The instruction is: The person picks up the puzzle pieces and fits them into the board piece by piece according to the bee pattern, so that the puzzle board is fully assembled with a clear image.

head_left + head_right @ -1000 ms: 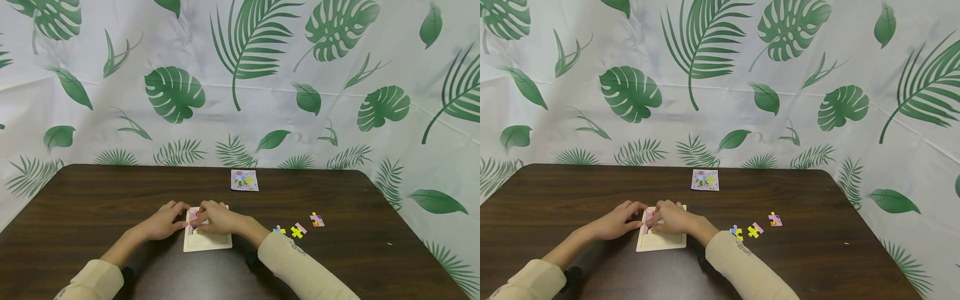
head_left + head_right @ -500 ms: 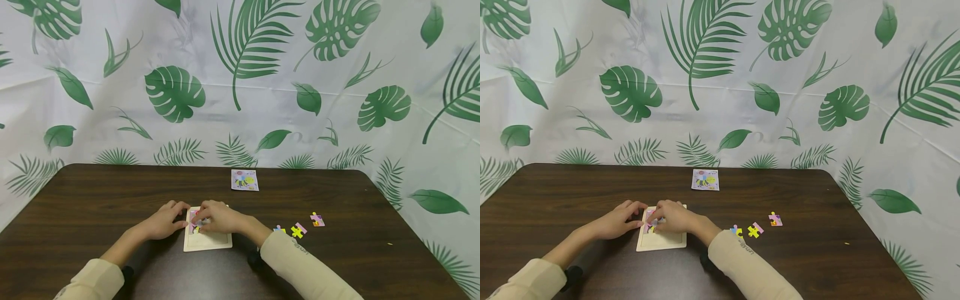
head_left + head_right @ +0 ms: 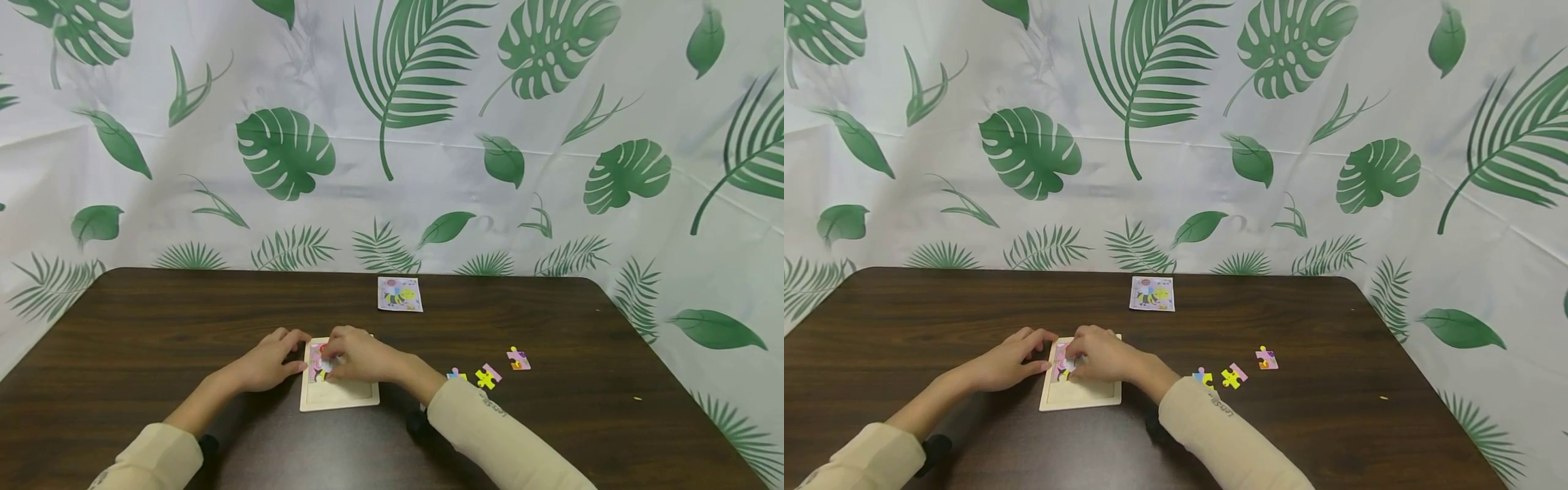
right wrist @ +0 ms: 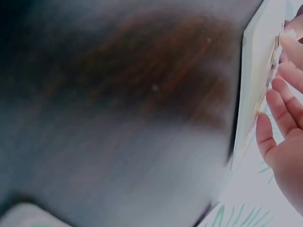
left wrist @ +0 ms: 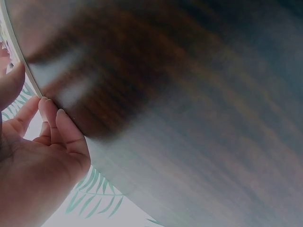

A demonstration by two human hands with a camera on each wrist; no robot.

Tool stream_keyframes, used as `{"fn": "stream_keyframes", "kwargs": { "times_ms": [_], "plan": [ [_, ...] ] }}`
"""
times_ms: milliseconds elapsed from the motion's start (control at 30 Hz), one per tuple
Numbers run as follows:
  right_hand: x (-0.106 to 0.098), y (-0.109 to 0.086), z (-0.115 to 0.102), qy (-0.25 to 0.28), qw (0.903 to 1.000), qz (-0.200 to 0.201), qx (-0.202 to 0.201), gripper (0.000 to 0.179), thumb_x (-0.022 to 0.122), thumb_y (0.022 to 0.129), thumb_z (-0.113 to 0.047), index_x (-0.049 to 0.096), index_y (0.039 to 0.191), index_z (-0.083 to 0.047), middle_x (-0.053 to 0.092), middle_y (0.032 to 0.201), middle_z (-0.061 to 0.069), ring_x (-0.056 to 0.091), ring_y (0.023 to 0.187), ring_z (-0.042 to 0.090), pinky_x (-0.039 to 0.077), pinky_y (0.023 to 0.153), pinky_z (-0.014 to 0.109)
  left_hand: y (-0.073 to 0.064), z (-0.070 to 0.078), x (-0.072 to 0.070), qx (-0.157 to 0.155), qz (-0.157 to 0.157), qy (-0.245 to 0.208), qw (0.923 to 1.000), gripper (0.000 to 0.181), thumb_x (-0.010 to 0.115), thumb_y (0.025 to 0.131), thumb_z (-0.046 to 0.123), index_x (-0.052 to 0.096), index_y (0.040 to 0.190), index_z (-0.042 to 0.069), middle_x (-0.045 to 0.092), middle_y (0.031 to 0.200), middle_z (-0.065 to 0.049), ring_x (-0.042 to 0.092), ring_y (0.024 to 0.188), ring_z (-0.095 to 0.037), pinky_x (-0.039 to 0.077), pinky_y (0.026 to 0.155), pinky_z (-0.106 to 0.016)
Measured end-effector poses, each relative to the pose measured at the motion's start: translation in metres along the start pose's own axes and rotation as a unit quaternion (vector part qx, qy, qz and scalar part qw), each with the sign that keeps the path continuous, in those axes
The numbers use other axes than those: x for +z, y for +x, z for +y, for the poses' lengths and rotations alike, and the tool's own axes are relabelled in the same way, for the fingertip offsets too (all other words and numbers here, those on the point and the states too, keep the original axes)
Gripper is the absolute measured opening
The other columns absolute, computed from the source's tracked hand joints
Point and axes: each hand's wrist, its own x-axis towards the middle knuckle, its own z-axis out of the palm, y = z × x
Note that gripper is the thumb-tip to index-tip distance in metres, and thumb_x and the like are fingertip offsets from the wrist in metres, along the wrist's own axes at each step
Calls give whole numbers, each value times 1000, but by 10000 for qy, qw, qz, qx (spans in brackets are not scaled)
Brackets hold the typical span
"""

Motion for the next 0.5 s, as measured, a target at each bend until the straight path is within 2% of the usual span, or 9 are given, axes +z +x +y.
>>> {"fn": "stream_keyframes", "kwargs": {
  "times_ms": [167, 500],
  "plan": [
    [0, 0, 0, 91, 9999, 87, 41, 19, 74, 77, -18, 67, 93, -9, 51, 93, -2, 45, 85, 8, 36, 74, 19, 0, 1, -1, -31, -4, -8, 10000, 36, 62, 87, 16, 48, 118, 3, 46, 95, -9, 45, 87, -26, 39, 73, -43],
    [2, 0, 2, -7, 10000, 22, 18, 18, 74, 78, -20, 67, 93, -12, 51, 94, -3, 44, 87, 8, 35, 78, 24, 0, 0, 0, -71, -19, -9, 10000, 36, 62, 88, 16, 48, 118, 4, 45, 95, -9, 45, 87, -26, 39, 73, -43]
  ]
}}
